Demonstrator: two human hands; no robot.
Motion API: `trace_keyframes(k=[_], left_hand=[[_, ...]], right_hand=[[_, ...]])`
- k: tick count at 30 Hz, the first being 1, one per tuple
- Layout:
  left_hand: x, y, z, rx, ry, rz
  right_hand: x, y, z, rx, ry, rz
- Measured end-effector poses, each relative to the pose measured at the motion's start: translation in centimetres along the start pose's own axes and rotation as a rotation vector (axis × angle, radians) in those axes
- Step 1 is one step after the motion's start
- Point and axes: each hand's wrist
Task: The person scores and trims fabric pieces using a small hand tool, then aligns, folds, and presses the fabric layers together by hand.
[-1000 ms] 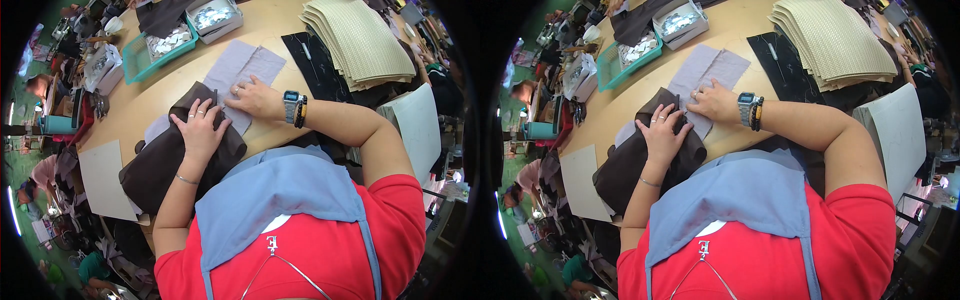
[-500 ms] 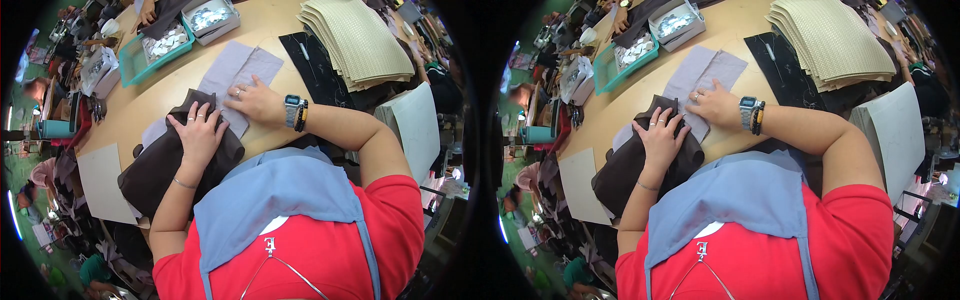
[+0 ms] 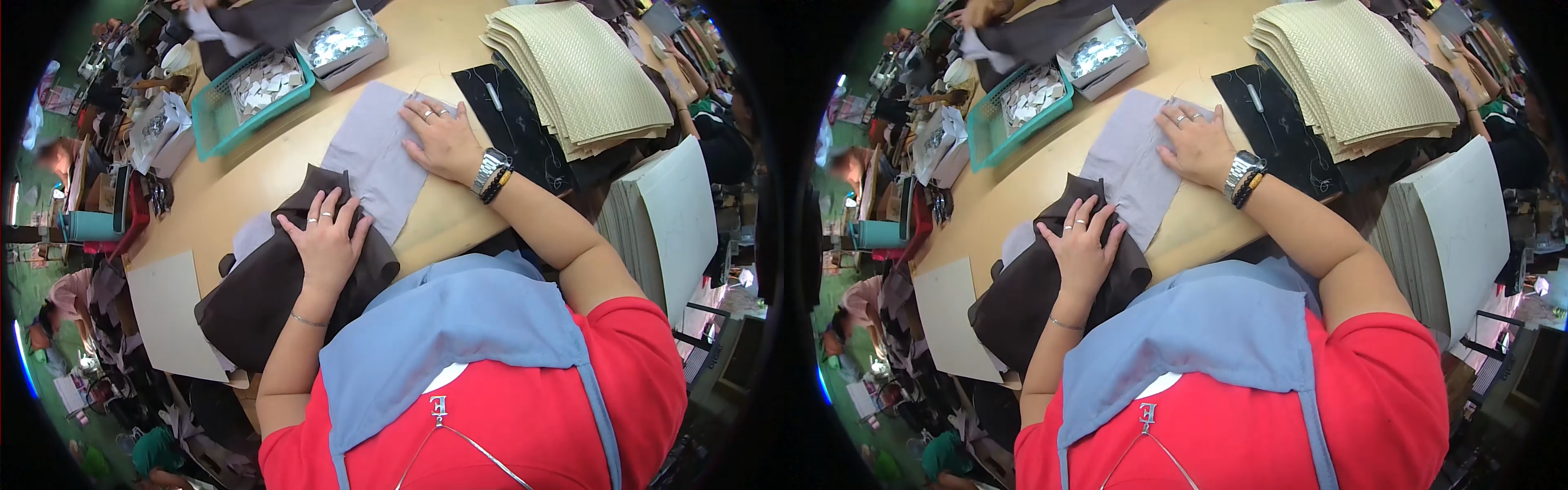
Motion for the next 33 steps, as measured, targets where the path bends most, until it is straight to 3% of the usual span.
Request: trace_keyframes(k=[6,12,14,16,18,23,33], left_hand=[[0.2,0.0,-0.1,0.003,-0.018,0.003],[-0.1,-0.1,-0.1,-0.008,-0.023,-0.025],[-0.3,-0.1,0.0,-0.011,-0.008,-0.029],[-0.5,-0.3,0.0,-0.007,-0.002,-0.029],[-0.7,-0.4,0.0,-0.011,-0.005,-0.036],[-0.6,-0.4,0.1,0.002,-0.009,-0.033],[-1.0,-0.7,0.1,0.021,-0.046,-0.047]], right_hand=[[0.1,1.5,-0.8,-0.138,-0.001,-0.031],[-0.4,1.6,-0.7,-0.105,-0.096,-0.087],[1.5,0.8,0.9,0.004,-0.040,0.073],[1.5,-1.5,3.7,0.304,0.105,0.146],[-0.7,-4.0,6.0,0.424,0.180,0.155],[-0.5,-4.1,5.6,0.317,0.121,0.161],[0.5,2.5,-2.2,-0.083,-0.044,0.155]])
Point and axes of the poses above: each hand's wrist, its own y-axis towards the middle knuckle, its own x-axis out of the back of the hand, z = x × y, and after that the axes turned 6 degrees about y, right-handed
